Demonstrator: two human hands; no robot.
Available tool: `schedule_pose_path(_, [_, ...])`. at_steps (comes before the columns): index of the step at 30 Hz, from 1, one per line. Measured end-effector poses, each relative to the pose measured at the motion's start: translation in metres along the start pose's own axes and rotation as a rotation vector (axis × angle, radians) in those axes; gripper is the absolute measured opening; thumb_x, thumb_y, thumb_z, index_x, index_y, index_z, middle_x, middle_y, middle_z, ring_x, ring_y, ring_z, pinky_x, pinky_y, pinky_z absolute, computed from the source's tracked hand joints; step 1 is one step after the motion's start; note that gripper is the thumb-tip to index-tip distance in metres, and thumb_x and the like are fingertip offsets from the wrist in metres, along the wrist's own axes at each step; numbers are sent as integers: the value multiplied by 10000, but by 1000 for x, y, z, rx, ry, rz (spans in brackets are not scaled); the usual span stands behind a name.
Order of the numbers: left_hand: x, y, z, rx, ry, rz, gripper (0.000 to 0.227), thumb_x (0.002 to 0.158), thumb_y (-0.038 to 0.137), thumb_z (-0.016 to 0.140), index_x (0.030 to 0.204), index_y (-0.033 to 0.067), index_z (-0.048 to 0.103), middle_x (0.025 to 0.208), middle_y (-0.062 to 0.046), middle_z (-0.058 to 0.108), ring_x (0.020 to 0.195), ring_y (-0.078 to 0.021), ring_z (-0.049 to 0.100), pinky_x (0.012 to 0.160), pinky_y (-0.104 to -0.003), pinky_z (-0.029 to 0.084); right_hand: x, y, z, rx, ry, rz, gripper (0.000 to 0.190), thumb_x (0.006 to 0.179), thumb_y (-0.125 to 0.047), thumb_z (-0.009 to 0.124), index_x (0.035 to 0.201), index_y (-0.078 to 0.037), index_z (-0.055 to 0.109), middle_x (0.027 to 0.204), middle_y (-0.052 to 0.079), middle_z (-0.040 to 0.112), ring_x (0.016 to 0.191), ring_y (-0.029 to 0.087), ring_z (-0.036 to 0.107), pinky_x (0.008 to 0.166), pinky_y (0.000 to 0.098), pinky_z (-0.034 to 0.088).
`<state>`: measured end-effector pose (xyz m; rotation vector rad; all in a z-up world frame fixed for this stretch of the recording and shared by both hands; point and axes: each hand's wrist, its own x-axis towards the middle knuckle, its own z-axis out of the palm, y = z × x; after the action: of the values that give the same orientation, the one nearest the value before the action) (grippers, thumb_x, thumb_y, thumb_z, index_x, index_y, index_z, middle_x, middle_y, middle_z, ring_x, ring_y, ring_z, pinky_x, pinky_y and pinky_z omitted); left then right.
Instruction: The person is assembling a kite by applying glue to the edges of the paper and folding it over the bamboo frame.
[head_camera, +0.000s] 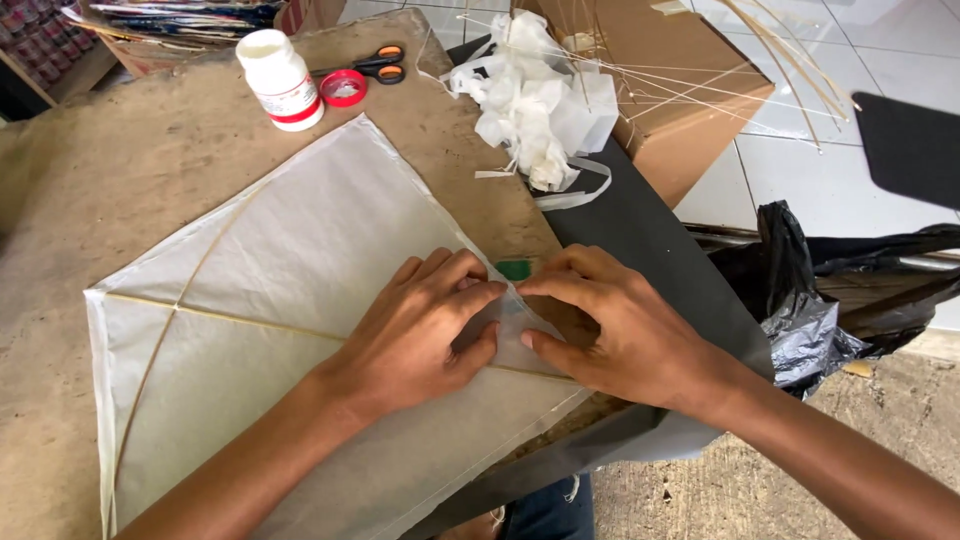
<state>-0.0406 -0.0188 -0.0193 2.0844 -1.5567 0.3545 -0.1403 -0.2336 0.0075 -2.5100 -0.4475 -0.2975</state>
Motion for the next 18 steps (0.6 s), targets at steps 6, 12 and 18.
schedule_pose_path(6, [1, 3, -3, 64, -7, 26, 300, 881, 169, 647, 1142, 35, 707, 997, -90, 584, 923, -292, 574, 762, -442, 448, 12, 5, -20, 42, -151, -27, 406, 837, -311, 802, 1190, -119, 740, 1154, 55, 692, 1095, 193, 665, 931, 344, 494])
schedule_pose_path(12, [0, 5, -3, 194, 40, 116, 303, 873, 129, 639, 1166, 68, 686, 1010, -106, 573, 867, -297, 570, 721, -431, 447, 11, 15, -26, 171, -176, -153, 373, 851, -252, 806, 1186, -108, 728, 1149, 58, 677, 1086, 195, 683, 933, 339, 538])
schedule_pose_path(18, [-1, 6, -5, 170, 45, 120, 247, 903, 123, 641, 1138, 66, 693, 1012, -93, 569, 876, -289, 565, 709, -430, 458, 8, 16, -24, 144, -172, -173, 338, 860, -256, 795, 1160, -108, 747, 1173, 46, 668, 1148, 198, 642, 965, 361, 529])
